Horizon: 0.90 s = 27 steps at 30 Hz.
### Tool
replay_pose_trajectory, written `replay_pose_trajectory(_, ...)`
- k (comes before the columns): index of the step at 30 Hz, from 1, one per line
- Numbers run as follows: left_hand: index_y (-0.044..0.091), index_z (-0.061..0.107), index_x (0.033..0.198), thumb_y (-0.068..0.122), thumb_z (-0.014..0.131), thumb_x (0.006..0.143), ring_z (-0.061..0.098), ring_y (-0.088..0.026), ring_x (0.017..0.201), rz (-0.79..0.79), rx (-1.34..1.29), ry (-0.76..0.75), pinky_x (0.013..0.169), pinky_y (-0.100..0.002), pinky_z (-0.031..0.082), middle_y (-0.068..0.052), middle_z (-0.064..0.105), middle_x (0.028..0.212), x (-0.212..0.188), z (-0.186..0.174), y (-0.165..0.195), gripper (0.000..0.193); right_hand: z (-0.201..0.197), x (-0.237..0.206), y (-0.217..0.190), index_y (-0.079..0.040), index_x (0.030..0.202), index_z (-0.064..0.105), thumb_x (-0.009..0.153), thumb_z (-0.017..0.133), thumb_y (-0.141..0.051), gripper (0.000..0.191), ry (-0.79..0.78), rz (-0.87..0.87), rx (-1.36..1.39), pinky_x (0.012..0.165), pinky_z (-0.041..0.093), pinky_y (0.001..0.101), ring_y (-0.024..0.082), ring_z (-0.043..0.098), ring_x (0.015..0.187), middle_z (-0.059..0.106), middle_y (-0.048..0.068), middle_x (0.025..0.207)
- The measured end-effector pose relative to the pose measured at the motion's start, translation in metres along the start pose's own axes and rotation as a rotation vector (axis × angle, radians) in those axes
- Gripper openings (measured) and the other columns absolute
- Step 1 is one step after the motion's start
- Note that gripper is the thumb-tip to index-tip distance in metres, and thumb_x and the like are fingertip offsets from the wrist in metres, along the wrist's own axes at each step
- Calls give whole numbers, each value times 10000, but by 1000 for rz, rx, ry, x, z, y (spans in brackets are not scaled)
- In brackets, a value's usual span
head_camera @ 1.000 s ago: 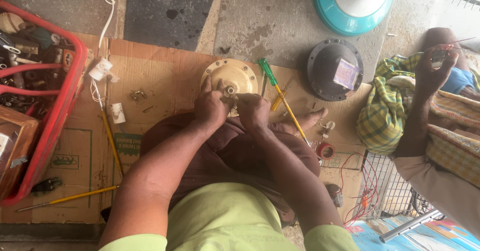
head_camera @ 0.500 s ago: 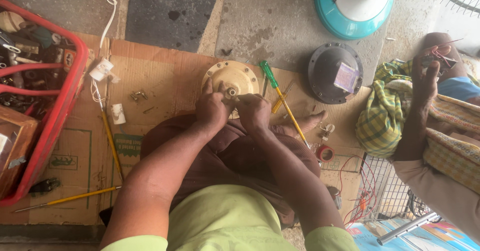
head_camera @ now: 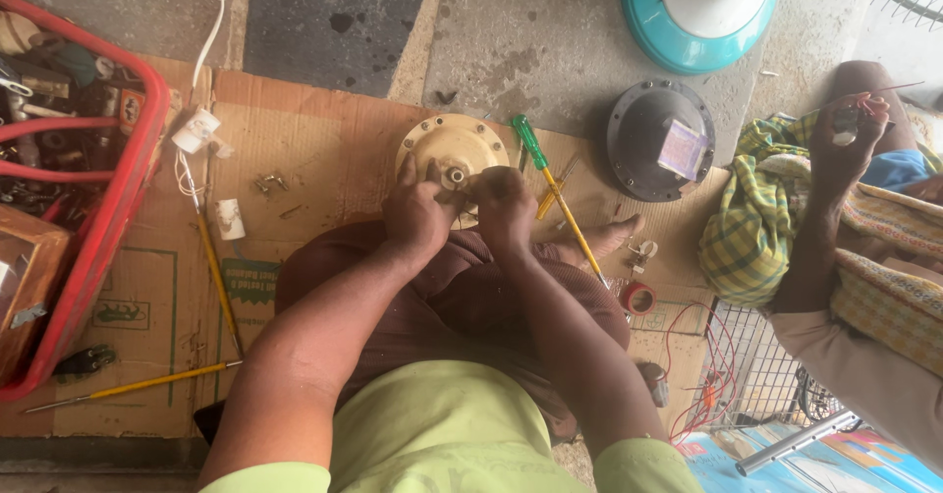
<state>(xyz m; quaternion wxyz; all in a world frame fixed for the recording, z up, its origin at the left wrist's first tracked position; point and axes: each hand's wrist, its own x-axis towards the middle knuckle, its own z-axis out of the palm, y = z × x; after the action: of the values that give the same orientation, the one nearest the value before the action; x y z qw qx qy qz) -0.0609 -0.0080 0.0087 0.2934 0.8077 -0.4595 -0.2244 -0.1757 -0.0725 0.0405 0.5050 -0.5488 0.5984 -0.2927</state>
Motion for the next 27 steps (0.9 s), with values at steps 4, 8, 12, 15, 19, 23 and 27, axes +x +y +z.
replay_pose_trajectory(4,-69,675,1241,420,885,754,626,-464,1195,15,-41,36,937,-462,555,-396,471,1436,-7,-5,2,721,-4,-5,-3,-40,1128,668,874,780,-145,297,44,282,-61,647,559,281,140,684,796,735,92,977)
replay_pose_trajectory(8,-66,675,1269,397,881,790,604,-484,1223,29,-5,78,970,-464,540,-392,488,1420,-10,-1,2,697,-4,-15,2,-51,1120,690,880,724,-135,256,19,449,305,574,520,248,132,662,743,743,88,957)
replay_pose_trajectory(12,-43,684,1272,353,863,789,618,-467,1229,20,11,91,975,-457,544,-376,512,1431,-12,3,0,650,4,-14,2,26,1107,721,848,718,-4,260,27,411,401,526,443,259,153,562,660,706,127,885)
replay_pose_trajectory(15,-65,689,1252,365,864,793,634,-476,1171,33,-2,100,936,-468,556,-388,526,1390,-12,2,-1,653,5,-4,-8,-13,1070,755,837,670,21,250,-12,435,285,532,463,284,154,596,655,709,115,865)
replay_pose_trajectory(19,-31,769,1082,366,827,852,690,-447,1065,30,-61,106,850,-461,588,-375,556,1372,-11,-2,3,462,-1,6,-21,-95,1018,804,845,681,-41,219,-109,296,-186,643,554,275,131,701,740,780,86,895)
replay_pose_trajectory(23,-45,772,953,362,785,907,723,-410,966,-11,-56,74,802,-444,606,-353,589,1352,-10,-2,7,409,-3,15,-32,-77,1012,800,839,674,-40,218,-222,69,-273,703,591,270,141,752,790,807,95,913)
replay_pose_trajectory(27,-54,738,1034,371,747,939,725,-398,906,7,-91,140,755,-453,601,-307,650,1240,-15,3,7,435,0,17,-40,19,1052,735,812,734,-13,241,-167,262,-33,610,608,318,203,741,743,768,146,900)
